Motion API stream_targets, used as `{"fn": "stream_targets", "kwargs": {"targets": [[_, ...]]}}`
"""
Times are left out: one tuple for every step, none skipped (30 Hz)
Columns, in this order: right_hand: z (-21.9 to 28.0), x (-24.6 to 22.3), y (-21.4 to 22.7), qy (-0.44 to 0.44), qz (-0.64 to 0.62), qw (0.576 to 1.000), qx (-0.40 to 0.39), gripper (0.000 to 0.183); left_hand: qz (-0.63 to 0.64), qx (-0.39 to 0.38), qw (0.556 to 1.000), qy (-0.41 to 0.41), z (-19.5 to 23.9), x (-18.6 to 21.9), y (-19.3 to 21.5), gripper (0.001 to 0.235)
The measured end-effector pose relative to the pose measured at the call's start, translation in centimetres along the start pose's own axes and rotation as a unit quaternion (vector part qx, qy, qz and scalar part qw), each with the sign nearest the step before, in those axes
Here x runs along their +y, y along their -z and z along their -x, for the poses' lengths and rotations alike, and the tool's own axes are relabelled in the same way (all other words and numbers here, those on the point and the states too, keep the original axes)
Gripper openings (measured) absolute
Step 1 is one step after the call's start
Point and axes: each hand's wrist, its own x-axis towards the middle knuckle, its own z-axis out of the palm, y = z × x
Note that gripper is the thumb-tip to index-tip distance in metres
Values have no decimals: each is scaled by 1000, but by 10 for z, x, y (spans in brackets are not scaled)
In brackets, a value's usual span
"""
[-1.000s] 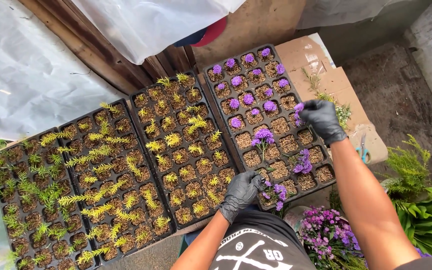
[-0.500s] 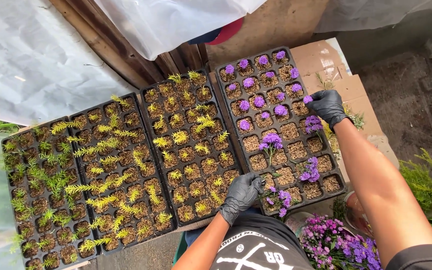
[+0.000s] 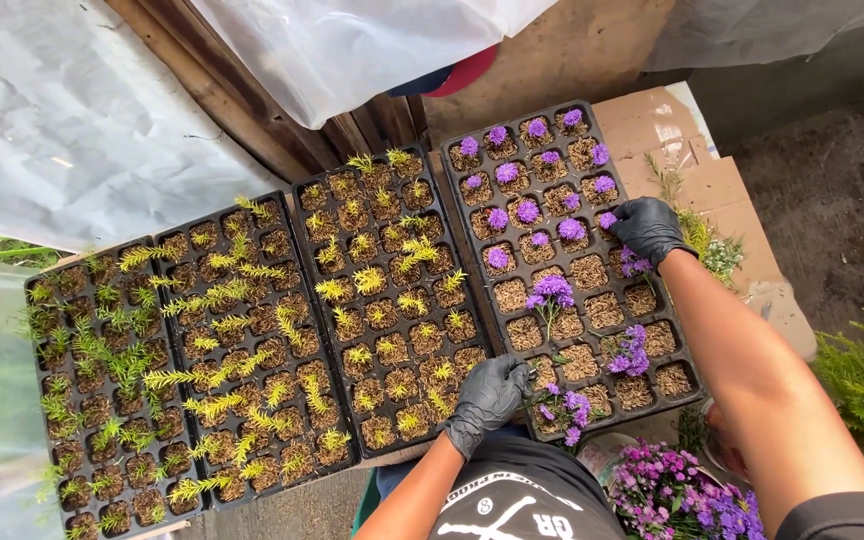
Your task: Planting small purple flower sprigs into individual cells of a seedling tray filled with soil.
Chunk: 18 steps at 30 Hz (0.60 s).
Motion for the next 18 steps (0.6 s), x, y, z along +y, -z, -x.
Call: {"fn": "stream_targets", "kwargs": {"targets": [[-3,1,0,0,-1,1000,0,26,-1,0,1000,0,-1,0,0,24],[-3,4,-1,3,10,1000,-6,28,2,-4,1000,-1,-1,-1,-1,24],[-4,7,-2,6,20,1000,-12,30,5,-8,1000,-3,-2,-2,-2,23],[-7,10,-4,6,19,1000,-11,30,4,-9,1000,-4,-3,-2,-3,23],[-10,13,-6,2,33,999,-17,31,1,-8,1000,-3,-4,-2,-3,24],[-12,16,-9,-2,48,999,-23,32,-2,-9,1000,-1,-4,-3,-4,24],[-9,13,-6,-2,48,999,-23,32,-2,-9,1000,-1,-4,-3,-5,24],[-7,10,-3,-3,55,998,-29,32,-2,-7,1000,6,-5,-2,-6,23],[-5,6,1,-5,61,997,-36,32,-3,-6,1000,12,-5,-2,-6,23],[6,-9,15,-4,61,997,-36,32,-3,-5,1000,12,-5,-3,-7,23],[17,-24,28,-4,54,997,-52,35,-1,-5,1000,14,-5,-4,-8,24],[28,-39,42,-5,48,997,-67,38,2,-5,1000,16,-5,-5,-8,24],[24,-33,39,-4,48,997,-67,38,2,-5,1000,16,-5,-6,-9,24],[19,-28,37,0,61,996,-71,42,4,-4,1000,13,-5,-6,-9,23],[15,-22,34,4,73,994,-75,45,5,-4,1000,11,-5,-7,-9,22],[19,-29,37,5,73,994,-75,45,5,-4,1000,11,-7,-11,-10,22],[22,-35,41,3,63,995,-81,42,3,-4,1000,11,-9,-15,-12,22],[26,-41,45,2,54,995,-87,40,2,-5,1000,10,-12,-18,-14,22]]}}
